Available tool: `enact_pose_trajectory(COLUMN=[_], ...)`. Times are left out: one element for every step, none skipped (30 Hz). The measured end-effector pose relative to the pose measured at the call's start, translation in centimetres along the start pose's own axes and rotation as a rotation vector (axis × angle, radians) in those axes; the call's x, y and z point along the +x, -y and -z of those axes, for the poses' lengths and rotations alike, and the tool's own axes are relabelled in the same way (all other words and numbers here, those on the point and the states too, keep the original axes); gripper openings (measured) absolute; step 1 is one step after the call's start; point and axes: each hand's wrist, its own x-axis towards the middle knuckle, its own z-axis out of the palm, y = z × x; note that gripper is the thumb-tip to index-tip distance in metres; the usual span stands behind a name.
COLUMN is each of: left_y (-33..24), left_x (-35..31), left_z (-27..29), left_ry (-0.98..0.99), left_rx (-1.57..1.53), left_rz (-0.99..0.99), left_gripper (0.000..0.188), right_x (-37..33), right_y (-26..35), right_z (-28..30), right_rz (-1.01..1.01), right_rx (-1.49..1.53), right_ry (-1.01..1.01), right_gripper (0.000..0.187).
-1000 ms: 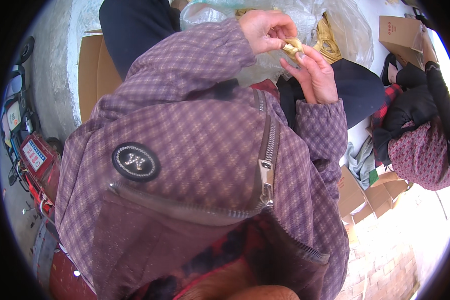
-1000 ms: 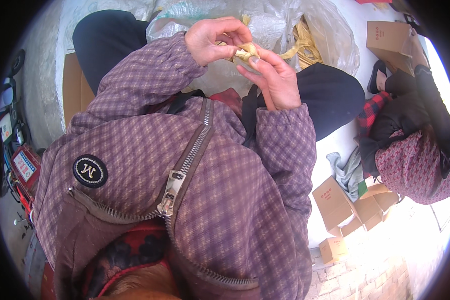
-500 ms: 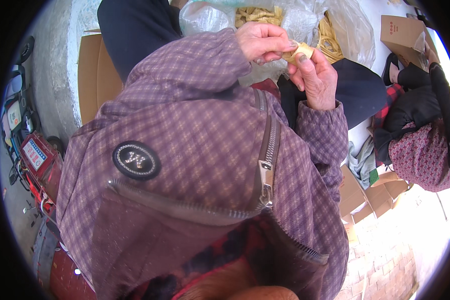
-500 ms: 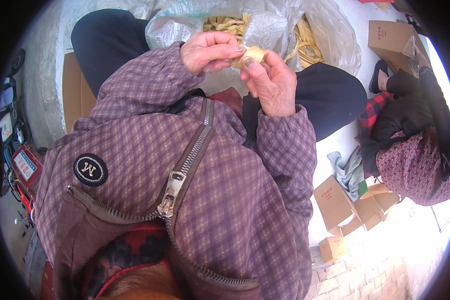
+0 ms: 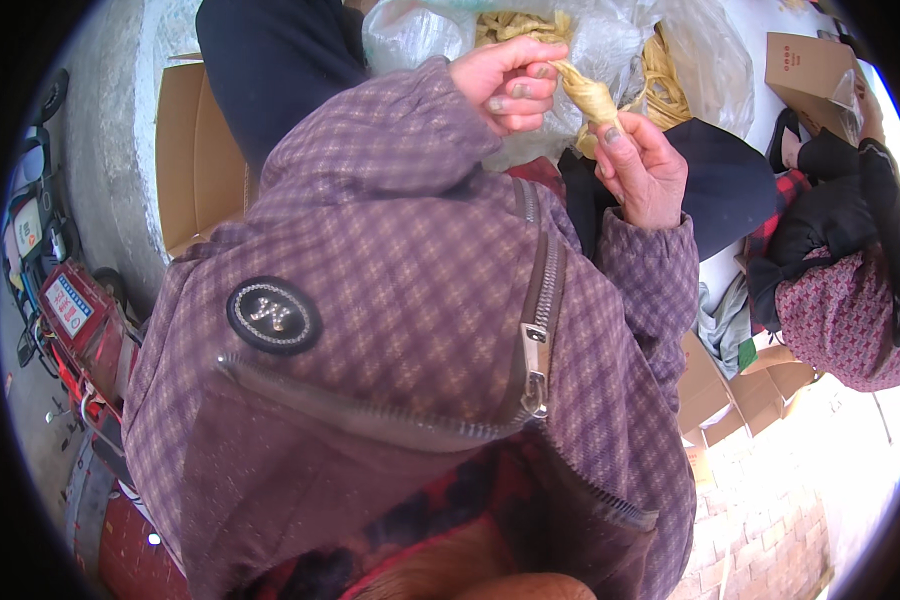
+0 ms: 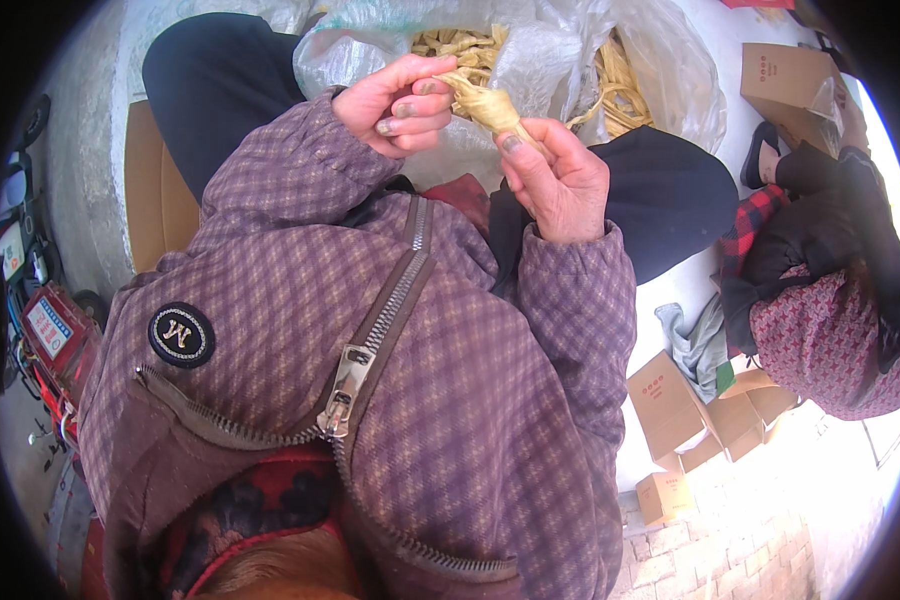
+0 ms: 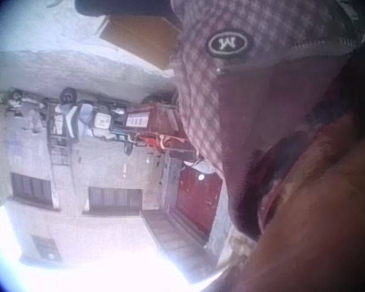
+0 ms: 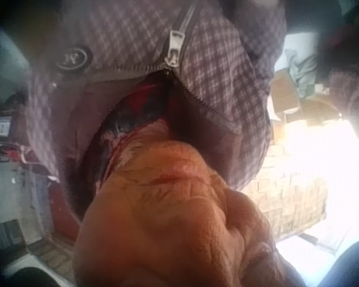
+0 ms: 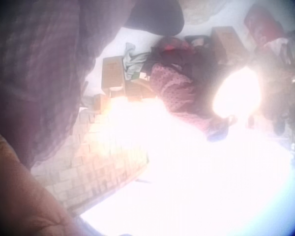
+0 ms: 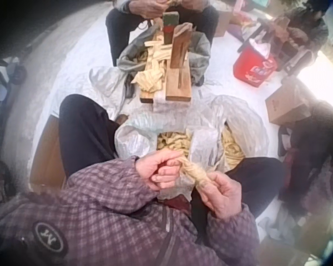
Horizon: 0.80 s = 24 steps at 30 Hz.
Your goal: The person sits on the floor and repeatedly picks up flat, light-colored strips from a plastic bag, folds and twists them into small bundles, and places them into a clear plastic bag. The process is repetitive and focused on manual assembly of the craft items.
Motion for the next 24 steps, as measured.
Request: enact_pose_trajectory(left_y=[-0.3, -0.4, -0.2, -0.1, -0.2, -0.3, -0.1, 0.3, 0.4, 0.6, 1.1, 1.7, 2.1, 2.3, 2.2, 2.1, 2.4, 2.5, 2.7, 2.7, 2.7, 2.8, 2.9, 2.8], left_x=[0.0, 0.1, -0.4, -0.5, -0.5, -0.4, -0.5, -0.6, -0.6, -0.5, -0.4, -0.2, 0.4, 0.9, 1.4, 1.8, 2.0, 2.2, 2.4, 2.5, 2.4, 2.3, 2.2, 2.0], left_z=[0.5, 0.9, 0.0, 0.1, 0.5, 0.4, 0.0, -0.7, -1.3, -1.4, -1.3, -1.1, -1.1, -1.0, -1.1, -1.3, -1.7, -1.5, -1.1, -0.9, -1.2, -1.3, -1.4, -1.3], left_ry=[0.025, 0.050, -0.072, -0.039, -0.003, 0.030, -0.015, -0.060, -0.107, -0.128, -0.150, -0.169, -0.154, -0.090, -0.023, 0.043, -0.013, -0.054, -0.095, -0.135, -0.190, -0.236, -0.283, -0.328], left_rx=[-0.066, -0.132, -0.119, -0.061, -0.004, 0.055, 0.123, 0.191, 0.265, 0.403, 0.540, 0.672, 0.625, 0.643, 0.663, 0.683, 0.627, 0.627, 0.627, 0.627, 0.556, 0.527, 0.498, 0.470], left_rz=[-0.002, -0.003, 0.001, -0.010, -0.020, -0.034, -0.061, -0.087, -0.117, -0.130, -0.142, -0.153, -0.151, -0.162, -0.170, -0.179, -0.189, -0.191, -0.192, -0.193, -0.181, -0.191, -0.201, -0.212], left_gripper=[0.034, 0.034, 0.036, 0.034, 0.032, 0.031, 0.027, 0.025, 0.026, 0.026, 0.029, 0.035, 0.039, 0.037, 0.036, 0.034, 0.026, 0.024, 0.022, 0.020, 0.018, 0.018, 0.018, 0.018], right_x=[-0.4, -0.9, -1.7, -2.2, -2.3, -2.4, -2.5, -2.5, -2.4, -2.3, -2.1, -2.0, -1.8, -1.7, -1.6, -1.5, -1.5, -1.4, -1.4, -1.4, -1.6, -1.8, -1.9, -2.1], right_y=[-0.2, -0.1, 0.1, 0.3, 0.5, 0.6, 0.8, 0.9, 0.9, 0.7, 0.7, 0.7, 0.7, 0.7, 0.6, 0.3, 0.2, 0.1, 0.2, 0.3, 0.5, 0.5, 0.6, 0.6], right_z=[0.5, 0.5, 0.4, 0.3, 0.5, 0.6, 0.7, 0.8, 1.0, 1.1, 1.3, 1.3, 1.2, 1.1, 0.9, 0.7, 0.5, 0.6, 0.7, 0.7, 0.7, 0.8, 1.1, 1.0], right_rz=[0.011, 0.045, 0.077, 0.108, 0.137, 0.126, 0.116, 0.106, 0.121, 0.136, 0.150, 0.144, 0.137, 0.130, 0.143, 0.155, 0.168, 0.160, 0.153, 0.146, 0.125, 0.124, 0.123, 0.124], right_rx=[-0.048, -0.088, -0.128, -0.169, -0.238, -0.260, -0.283, -0.307, -0.288, -0.269, -0.250, -0.238, -0.225, -0.212, -0.234, -0.256, -0.277, -0.311, -0.344, -0.377, -0.408, -0.432, -0.455, -0.479], right_ry=[-0.060, -0.068, -0.062, -0.059, -0.076, -0.095, -0.115, -0.136, -0.137, -0.137, -0.135, -0.123, -0.110, -0.095, -0.083, -0.071, -0.058, -0.049, -0.039, -0.031, -0.038, -0.039, -0.040, -0.043], right_gripper=[0.014, 0.014, 0.015, 0.015, 0.016, 0.015, 0.015, 0.015, 0.015, 0.014, 0.014, 0.014, 0.014, 0.014, 0.014, 0.014, 0.013, 0.013, 0.012, 0.012, 0.011, 0.011, 0.011, 0.011])
